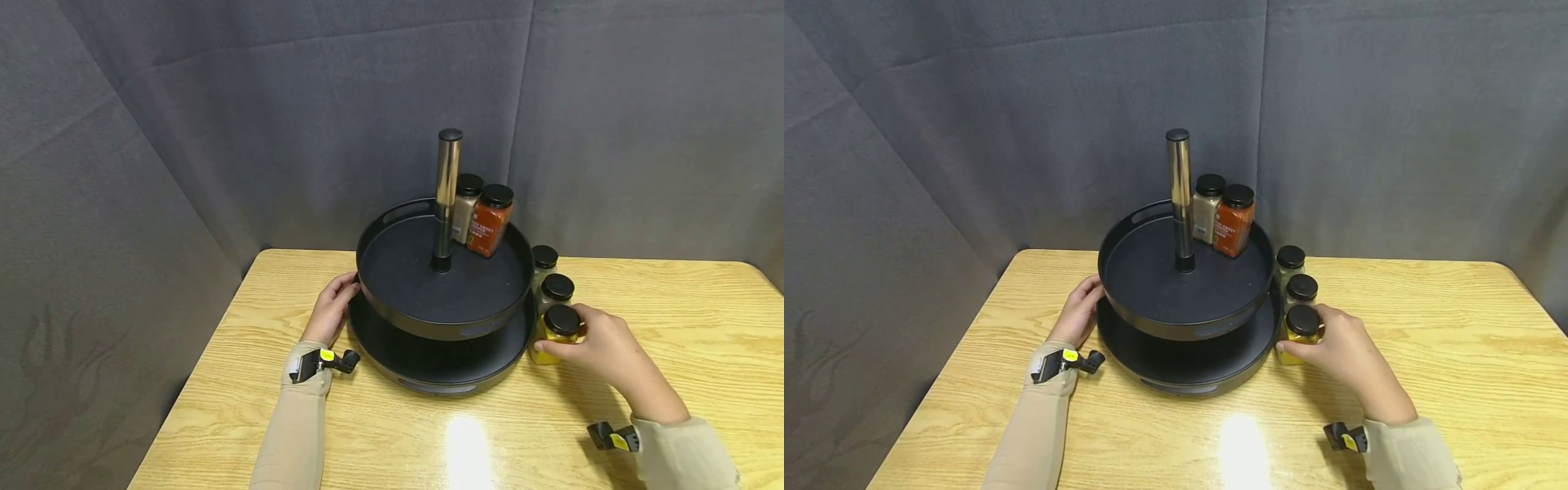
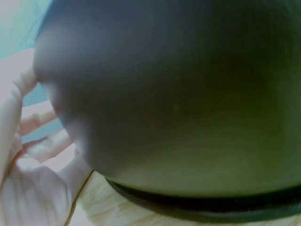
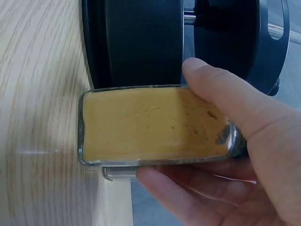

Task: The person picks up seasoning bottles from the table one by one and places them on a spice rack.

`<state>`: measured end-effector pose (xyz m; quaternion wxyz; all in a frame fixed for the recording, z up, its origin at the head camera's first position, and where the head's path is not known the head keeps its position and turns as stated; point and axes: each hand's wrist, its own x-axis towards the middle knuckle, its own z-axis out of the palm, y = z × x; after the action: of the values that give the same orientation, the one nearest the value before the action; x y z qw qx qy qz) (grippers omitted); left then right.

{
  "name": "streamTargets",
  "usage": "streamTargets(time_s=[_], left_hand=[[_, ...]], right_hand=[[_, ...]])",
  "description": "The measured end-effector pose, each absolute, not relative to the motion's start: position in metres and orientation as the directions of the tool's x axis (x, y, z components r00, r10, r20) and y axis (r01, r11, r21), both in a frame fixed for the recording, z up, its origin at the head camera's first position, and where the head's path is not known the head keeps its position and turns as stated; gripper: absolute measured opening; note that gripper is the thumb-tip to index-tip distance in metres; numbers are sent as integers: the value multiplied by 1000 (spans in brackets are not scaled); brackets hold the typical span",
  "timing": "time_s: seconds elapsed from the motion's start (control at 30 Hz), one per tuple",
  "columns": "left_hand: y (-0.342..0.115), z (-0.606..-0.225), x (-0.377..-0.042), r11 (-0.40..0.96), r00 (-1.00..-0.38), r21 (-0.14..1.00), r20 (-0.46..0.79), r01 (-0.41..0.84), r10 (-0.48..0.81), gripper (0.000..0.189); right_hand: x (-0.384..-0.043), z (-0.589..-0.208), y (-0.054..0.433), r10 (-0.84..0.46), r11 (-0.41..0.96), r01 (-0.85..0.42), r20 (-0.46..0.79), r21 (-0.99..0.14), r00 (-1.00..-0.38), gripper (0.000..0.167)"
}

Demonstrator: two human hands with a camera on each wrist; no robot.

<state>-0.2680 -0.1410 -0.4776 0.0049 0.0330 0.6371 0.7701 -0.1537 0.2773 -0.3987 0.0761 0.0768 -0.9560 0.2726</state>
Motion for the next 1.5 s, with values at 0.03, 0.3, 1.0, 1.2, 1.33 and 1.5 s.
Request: streamTargets(time_s=[0.03, 0.3, 1.0, 1.2, 1.33, 1.5], left_hand=[[-141, -477, -268, -191, -998, 981, 46, 35, 50, 37], [-141, -476, -267, -180, -998, 983, 40, 31, 49, 36], [-143, -478, -268, -194, -996, 981, 44, 29, 73, 39], [-142, -478, -268, -181, -997, 983, 37, 23, 69, 39], [-142, -478, -268, -185, -997, 982, 35, 22, 66, 38], [-142, -478, -268, -191, -997, 981, 37, 25, 64, 38]], right_hand=[[-154, -399, 277, -107, 839, -191, 190, -510, -976, 50], [-155, -400, 278, -116, 838, -192, 176, -511, -977, 50], [-154, -398, 278, -132, 840, -206, 178, -502, -975, 47], [-152, -395, 278, -122, 838, -198, 179, -509, -976, 43], [-151, -394, 280, -107, 839, -194, 195, -508, -975, 42], [-149, -393, 281, -80, 847, -192, 238, -496, -968, 39]])
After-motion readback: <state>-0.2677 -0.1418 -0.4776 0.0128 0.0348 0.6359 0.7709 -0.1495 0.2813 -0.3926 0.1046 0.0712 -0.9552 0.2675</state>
